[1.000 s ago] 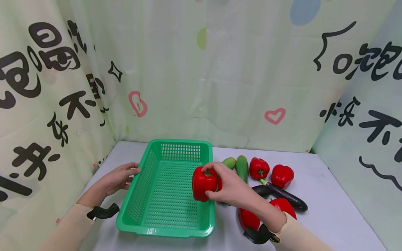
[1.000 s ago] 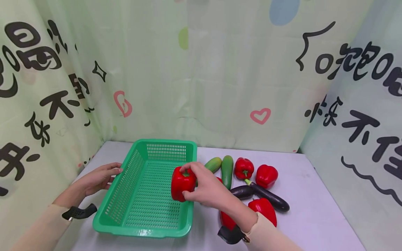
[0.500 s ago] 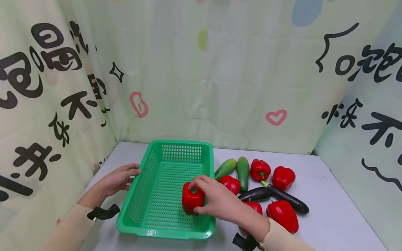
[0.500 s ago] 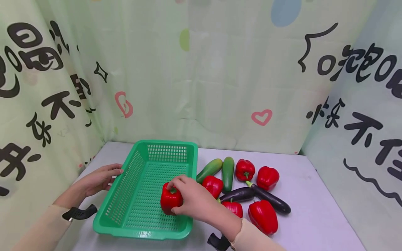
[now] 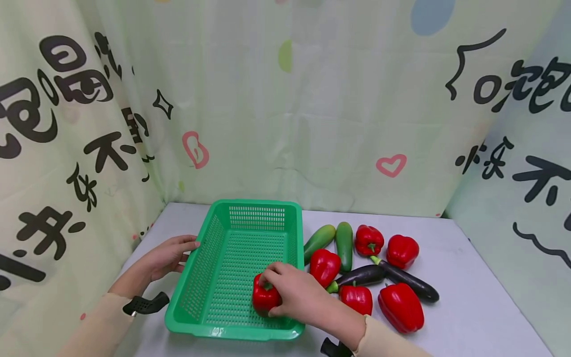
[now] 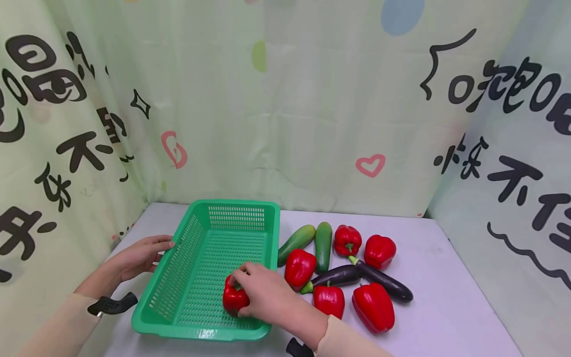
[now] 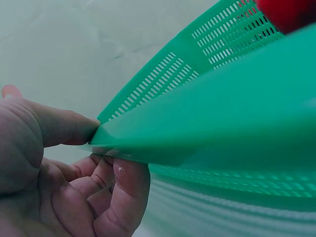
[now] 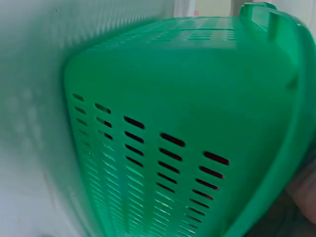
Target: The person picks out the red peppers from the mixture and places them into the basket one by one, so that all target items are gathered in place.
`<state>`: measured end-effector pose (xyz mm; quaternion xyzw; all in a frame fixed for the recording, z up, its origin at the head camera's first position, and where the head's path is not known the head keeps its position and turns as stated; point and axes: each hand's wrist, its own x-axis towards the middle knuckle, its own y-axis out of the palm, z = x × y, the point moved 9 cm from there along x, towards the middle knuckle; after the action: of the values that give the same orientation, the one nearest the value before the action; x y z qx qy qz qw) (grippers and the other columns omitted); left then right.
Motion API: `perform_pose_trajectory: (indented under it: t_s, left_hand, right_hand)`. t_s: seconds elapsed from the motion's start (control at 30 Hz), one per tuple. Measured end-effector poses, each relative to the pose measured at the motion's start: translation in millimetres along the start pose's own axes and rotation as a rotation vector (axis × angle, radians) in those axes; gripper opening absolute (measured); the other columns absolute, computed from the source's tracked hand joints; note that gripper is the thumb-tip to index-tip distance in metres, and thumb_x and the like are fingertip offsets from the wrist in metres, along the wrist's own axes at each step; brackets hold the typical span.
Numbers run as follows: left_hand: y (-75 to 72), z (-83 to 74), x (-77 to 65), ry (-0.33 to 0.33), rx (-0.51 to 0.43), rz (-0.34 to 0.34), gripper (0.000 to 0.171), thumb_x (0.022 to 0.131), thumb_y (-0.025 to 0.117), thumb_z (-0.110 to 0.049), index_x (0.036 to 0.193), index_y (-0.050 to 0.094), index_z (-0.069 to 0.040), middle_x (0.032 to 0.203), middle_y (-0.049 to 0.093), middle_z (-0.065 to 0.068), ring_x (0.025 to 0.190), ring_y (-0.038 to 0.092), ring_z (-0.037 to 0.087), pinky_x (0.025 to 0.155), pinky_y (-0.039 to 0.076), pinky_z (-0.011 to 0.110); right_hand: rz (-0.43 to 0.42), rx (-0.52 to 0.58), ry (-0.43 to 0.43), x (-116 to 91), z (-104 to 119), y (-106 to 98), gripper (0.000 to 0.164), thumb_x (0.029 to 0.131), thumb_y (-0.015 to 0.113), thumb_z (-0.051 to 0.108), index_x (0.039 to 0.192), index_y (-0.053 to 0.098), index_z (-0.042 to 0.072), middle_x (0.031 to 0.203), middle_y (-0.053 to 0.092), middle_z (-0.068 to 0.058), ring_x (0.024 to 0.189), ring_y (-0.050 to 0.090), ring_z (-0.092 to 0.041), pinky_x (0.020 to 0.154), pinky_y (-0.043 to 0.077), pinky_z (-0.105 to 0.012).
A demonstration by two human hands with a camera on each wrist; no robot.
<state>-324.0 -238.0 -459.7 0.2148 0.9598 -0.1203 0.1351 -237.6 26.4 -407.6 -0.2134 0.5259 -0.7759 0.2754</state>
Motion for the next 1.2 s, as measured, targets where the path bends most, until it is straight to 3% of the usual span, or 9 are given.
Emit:
perform_pose_trajectory:
  t_s: [0.37,0.67,1.2]
  left_hand:
    - [2.0,-0.8,-1.9,0.006,-0.007,0.013,0.063,0.112,0.045,-0.029,0.153,0.026,0.014,0.109,0.068,0.003,0.094,0.071,0.015,0.080,0.061,0.033]
    - [0.4,1.5,0.5,0.017,-0.012,0.025,0.063,0.112,0.045,-0.030,0.152,0.027,0.015,0.108,0.068,0.002,0.093,0.072,0.014,0.080,0.061,0.033]
    - [1.0,1.5,0.6,0.019,-0.009,0.030,0.064,0.112,0.045,-0.029,0.154,0.024,0.015,0.108,0.069,0.002,0.094,0.072,0.014,0.081,0.061,0.033]
  right_hand:
    - [0.007,-0.101,-0.059,-1,7,9,0.054,0.074,0.094,0.040,0.119,0.068,0.026,0.121,0.064,0.004,0.107,0.062,-0.014,0.084,0.058,-0.028]
    - [0.057,0.003,-0.056,-4,8,8,0.084,0.072,0.093,0.044,0.146,0.055,0.032,0.132,0.062,0.006,0.119,0.060,-0.016,0.085,0.059,-0.029]
    - [0.044,0.068,-0.073,-11,9,-7,0.062,0.084,0.084,0.045,0.139,0.061,0.030,0.133,0.063,0.008,0.121,0.059,-0.014,0.085,0.057,-0.024]
